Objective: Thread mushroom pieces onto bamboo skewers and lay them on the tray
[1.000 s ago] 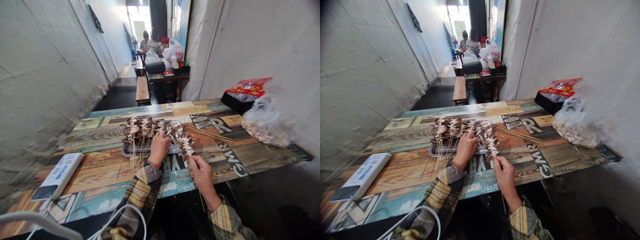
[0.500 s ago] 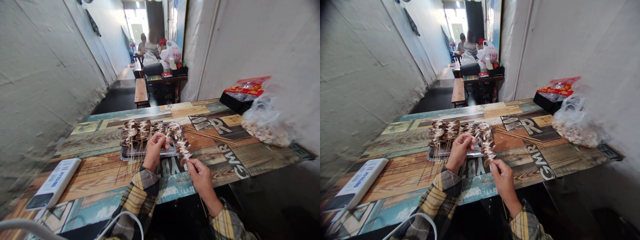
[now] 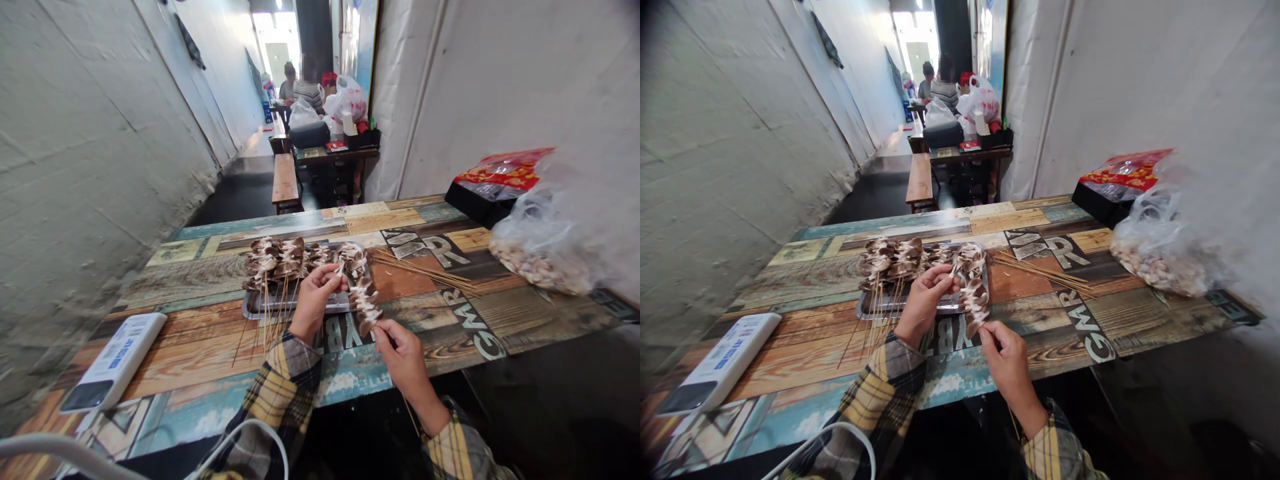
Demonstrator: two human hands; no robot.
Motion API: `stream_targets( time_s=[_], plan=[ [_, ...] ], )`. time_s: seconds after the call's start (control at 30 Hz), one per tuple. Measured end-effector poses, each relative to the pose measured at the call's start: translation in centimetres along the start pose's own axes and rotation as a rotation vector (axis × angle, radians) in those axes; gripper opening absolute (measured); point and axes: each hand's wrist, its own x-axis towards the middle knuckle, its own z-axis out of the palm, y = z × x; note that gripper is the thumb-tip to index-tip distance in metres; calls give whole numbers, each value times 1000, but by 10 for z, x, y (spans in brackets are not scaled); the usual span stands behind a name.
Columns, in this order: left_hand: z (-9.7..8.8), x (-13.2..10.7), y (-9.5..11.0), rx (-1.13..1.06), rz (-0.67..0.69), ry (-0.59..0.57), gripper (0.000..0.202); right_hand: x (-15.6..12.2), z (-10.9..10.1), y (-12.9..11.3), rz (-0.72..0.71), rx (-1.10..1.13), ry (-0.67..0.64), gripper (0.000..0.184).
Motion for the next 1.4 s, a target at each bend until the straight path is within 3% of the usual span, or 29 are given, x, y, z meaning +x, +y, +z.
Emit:
stream_targets(
  time_s=[0.23, 0.57, 0.97, 1.1, 1.27, 1.4],
  plan=[
    [4, -3, 0, -12, -37, -69, 17, 1, 0, -1, -40, -12, -45, 23],
    [3, -2, -3, 21, -68, -69, 16, 1, 0, -1, -34, -33, -45, 23],
    [5, -3, 1, -10, -78, -45, 22, 1, 3, 5, -70, -45, -66, 23],
    [6, -3, 3, -65, -92, -50, 38, 0, 2, 3, -75, -68, -59, 24],
    [7, -6, 7, -132, -138, -60, 19, -1, 1, 1, -65, -87, -40, 23],
    [8, -7, 10, -168, -164, -46, 19, -1, 1, 1, -65, -84, -55, 23]
  ],
)
